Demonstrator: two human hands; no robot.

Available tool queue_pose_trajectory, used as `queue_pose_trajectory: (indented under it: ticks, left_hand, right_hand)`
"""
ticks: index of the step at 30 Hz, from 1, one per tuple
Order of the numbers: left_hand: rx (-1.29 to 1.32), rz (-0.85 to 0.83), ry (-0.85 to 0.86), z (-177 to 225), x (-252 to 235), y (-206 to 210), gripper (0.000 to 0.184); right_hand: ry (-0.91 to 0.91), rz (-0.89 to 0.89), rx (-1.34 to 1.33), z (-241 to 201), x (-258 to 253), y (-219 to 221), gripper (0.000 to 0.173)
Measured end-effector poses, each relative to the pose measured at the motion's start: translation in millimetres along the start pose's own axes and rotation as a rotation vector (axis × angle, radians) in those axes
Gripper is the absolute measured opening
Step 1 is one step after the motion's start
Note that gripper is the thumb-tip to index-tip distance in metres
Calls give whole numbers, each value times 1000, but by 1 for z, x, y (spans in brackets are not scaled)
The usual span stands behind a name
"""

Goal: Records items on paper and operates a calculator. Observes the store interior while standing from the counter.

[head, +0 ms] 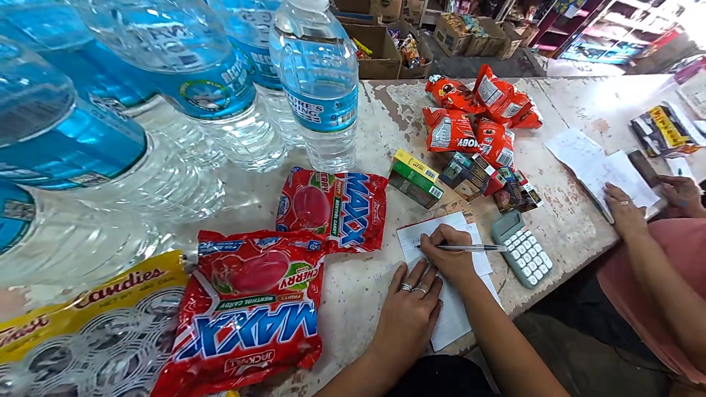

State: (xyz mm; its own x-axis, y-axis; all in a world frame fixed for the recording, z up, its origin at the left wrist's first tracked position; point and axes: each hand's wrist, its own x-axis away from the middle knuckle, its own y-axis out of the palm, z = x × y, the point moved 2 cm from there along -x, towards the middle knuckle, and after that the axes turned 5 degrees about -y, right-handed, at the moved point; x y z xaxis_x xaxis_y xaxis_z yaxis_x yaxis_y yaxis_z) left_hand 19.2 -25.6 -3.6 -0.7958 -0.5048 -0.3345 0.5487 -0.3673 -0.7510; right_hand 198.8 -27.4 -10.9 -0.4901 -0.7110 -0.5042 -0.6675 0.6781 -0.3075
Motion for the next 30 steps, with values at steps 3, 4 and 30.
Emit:
queue_pose_trajectory:
  ticks: [3, 4, 30]
  left_hand:
    - [-9, 6, 3, -1, 0, 1, 30]
    - [-12, 9, 5, -1, 1, 1, 30]
    - [-14, 16, 7, -4, 4, 4, 30]
  right_hand:
    - [18, -20, -27, -3, -2, -1, 26]
    - [35, -22, -50, -4, -4, -1, 25]
    - [-7, -2, -10, 5, -2, -9, 26]
